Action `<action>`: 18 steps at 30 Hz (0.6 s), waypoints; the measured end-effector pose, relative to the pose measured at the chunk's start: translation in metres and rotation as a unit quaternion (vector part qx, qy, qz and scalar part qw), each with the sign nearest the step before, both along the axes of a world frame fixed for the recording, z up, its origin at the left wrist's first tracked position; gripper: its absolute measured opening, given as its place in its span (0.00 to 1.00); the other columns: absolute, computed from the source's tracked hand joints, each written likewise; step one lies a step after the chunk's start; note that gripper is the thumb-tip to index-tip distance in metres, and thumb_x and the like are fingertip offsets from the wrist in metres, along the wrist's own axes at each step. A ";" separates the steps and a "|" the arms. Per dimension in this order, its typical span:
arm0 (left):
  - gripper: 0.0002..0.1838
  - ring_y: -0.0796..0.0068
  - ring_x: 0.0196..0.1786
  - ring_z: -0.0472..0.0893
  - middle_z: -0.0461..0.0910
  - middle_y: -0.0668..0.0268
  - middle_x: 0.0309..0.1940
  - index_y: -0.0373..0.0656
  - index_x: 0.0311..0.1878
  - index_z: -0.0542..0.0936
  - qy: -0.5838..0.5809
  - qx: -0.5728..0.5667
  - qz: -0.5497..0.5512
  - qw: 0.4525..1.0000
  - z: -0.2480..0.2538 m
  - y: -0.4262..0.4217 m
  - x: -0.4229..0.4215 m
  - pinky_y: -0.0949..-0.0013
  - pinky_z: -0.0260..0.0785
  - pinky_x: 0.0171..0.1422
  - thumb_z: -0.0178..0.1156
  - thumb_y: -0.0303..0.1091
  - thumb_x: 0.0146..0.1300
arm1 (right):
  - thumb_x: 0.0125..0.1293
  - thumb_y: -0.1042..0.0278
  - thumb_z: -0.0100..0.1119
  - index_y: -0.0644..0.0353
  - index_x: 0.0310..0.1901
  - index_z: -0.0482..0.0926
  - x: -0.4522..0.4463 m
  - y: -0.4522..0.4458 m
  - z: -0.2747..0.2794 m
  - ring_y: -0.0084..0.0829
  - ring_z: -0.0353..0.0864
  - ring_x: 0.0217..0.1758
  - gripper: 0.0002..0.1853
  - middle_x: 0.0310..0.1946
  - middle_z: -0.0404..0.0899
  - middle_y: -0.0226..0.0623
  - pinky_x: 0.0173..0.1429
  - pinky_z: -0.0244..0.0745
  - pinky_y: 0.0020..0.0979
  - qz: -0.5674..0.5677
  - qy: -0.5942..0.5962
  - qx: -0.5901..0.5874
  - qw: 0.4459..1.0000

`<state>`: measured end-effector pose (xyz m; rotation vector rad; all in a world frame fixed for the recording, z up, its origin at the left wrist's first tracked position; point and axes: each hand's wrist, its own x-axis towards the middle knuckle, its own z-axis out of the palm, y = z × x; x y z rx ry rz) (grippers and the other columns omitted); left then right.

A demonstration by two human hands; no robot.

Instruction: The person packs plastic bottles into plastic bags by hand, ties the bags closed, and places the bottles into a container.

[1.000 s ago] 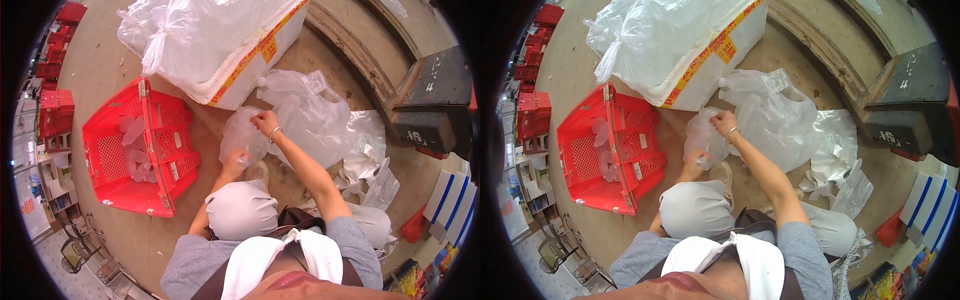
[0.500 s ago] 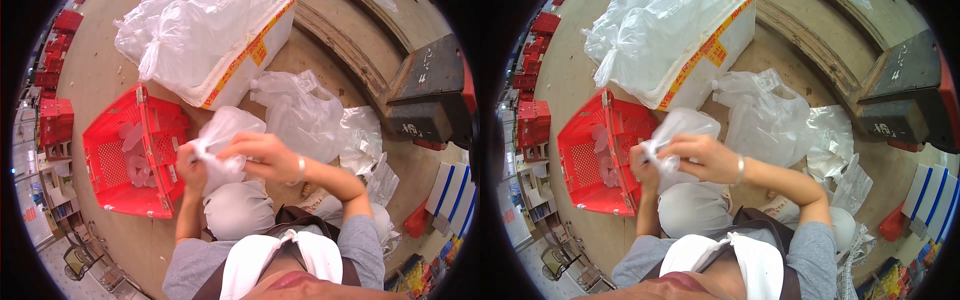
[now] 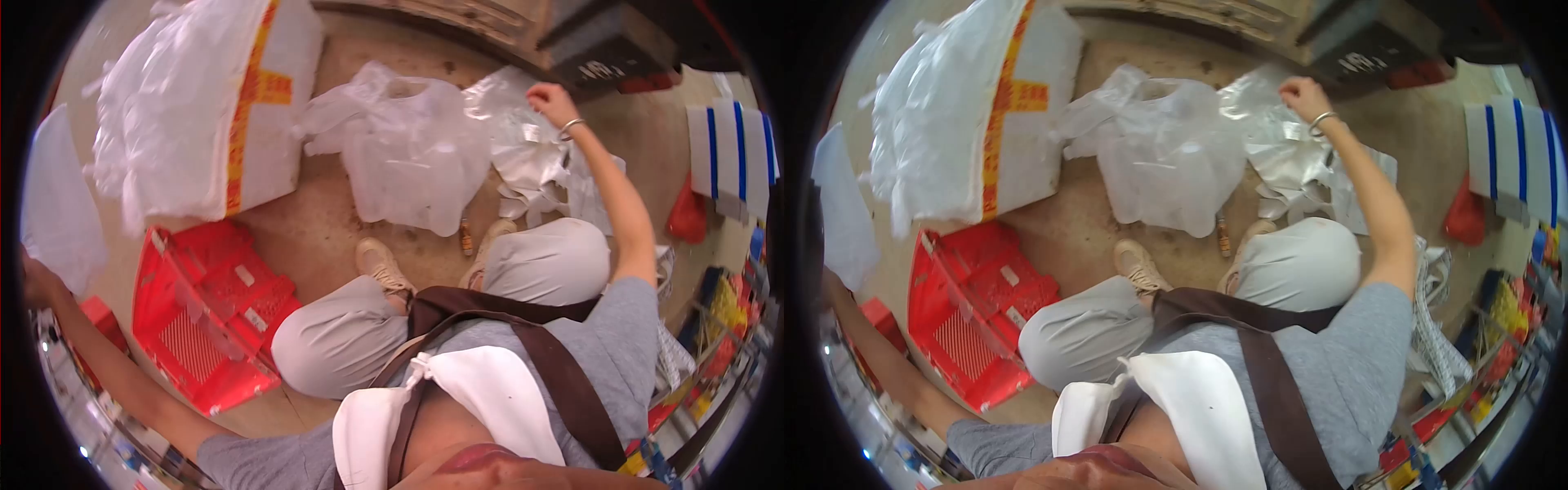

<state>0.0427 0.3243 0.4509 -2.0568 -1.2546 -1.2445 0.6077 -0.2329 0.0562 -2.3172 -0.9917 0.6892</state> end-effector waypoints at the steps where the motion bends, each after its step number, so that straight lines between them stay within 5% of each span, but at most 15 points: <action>1: 0.15 0.67 0.39 0.78 0.78 0.55 0.38 0.34 0.41 0.77 0.055 0.009 -0.002 0.998 -0.014 0.044 -0.012 0.69 0.72 0.44 0.58 0.38 0.60 | 0.57 0.68 0.59 0.61 0.40 0.79 0.005 -0.031 -0.045 0.24 0.77 0.24 0.10 0.28 0.80 0.35 0.33 0.72 0.26 0.011 -0.067 -0.032 0.997; 3: 0.18 0.65 0.45 0.77 0.78 0.55 0.44 0.36 0.44 0.78 0.209 -0.048 -0.072 0.974 -0.060 0.156 -0.045 0.67 0.67 0.50 0.55 0.42 0.62 | 0.55 0.60 0.61 0.60 0.40 0.79 -0.015 -0.062 -0.103 0.31 0.80 0.29 0.15 0.31 0.81 0.40 0.37 0.73 0.33 0.007 -0.034 -0.163 0.986; 5: 0.20 0.60 0.57 0.72 0.73 0.50 0.53 0.35 0.53 0.73 0.359 -0.243 -0.194 0.880 -0.128 0.177 -0.021 0.62 0.62 0.58 0.52 0.39 0.64 | 0.53 0.50 0.61 0.60 0.39 0.78 -0.061 -0.062 -0.114 0.39 0.80 0.37 0.20 0.34 0.80 0.41 0.42 0.73 0.38 -0.073 -0.090 -0.219 0.969; 6: 0.21 0.56 0.55 0.72 0.73 0.48 0.51 0.31 0.51 0.72 0.426 -0.324 -0.096 0.839 -0.139 0.139 -0.001 0.59 0.62 0.58 0.55 0.38 0.60 | 0.54 0.49 0.60 0.60 0.38 0.77 -0.078 -0.061 -0.121 0.42 0.79 0.39 0.21 0.35 0.80 0.42 0.44 0.72 0.40 -0.097 -0.123 -0.210 0.965; 8: 0.22 0.54 0.50 0.74 0.74 0.46 0.48 0.32 0.50 0.73 0.539 -0.304 0.008 0.785 -0.158 0.120 0.006 0.57 0.63 0.56 0.58 0.40 0.58 | 0.55 0.48 0.58 0.58 0.37 0.75 -0.087 -0.061 -0.129 0.45 0.78 0.41 0.20 0.36 0.80 0.43 0.45 0.72 0.41 -0.127 -0.125 -0.199 0.964; 11: 0.23 0.53 0.50 0.75 0.75 0.47 0.47 0.33 0.48 0.73 0.457 -0.447 0.010 0.769 -0.131 0.067 0.033 0.57 0.65 0.54 0.59 0.43 0.58 | 0.58 0.50 0.56 0.57 0.36 0.75 -0.081 -0.066 -0.137 0.46 0.78 0.41 0.17 0.36 0.80 0.43 0.43 0.72 0.41 -0.160 -0.060 -0.187 0.967; 14: 0.22 0.54 0.49 0.76 0.76 0.49 0.47 0.34 0.49 0.74 0.517 -0.285 0.003 0.807 -0.114 0.037 0.034 0.59 0.66 0.54 0.59 0.42 0.58 | 0.59 0.53 0.55 0.56 0.36 0.75 -0.072 -0.070 -0.132 0.47 0.78 0.41 0.14 0.36 0.79 0.44 0.43 0.71 0.41 -0.203 -0.061 -0.152 0.965; 16: 0.20 0.62 0.48 0.78 0.78 0.54 0.46 0.35 0.50 0.74 0.447 -0.198 0.042 0.871 -0.092 -0.099 0.143 0.64 0.68 0.54 0.58 0.40 0.60 | 0.60 0.56 0.55 0.57 0.38 0.75 -0.069 -0.068 -0.109 0.45 0.77 0.42 0.13 0.36 0.79 0.43 0.44 0.71 0.40 -0.226 -0.060 -0.095 0.968; 18: 0.17 0.71 0.47 0.78 0.78 0.59 0.46 0.37 0.51 0.75 0.197 -0.380 -0.266 0.864 -0.123 -0.134 0.194 0.68 0.69 0.52 0.54 0.37 0.64 | 0.59 0.61 0.57 0.58 0.38 0.75 -0.073 -0.070 -0.080 0.44 0.76 0.45 0.11 0.37 0.77 0.42 0.47 0.70 0.37 -0.207 -0.080 0.016 0.975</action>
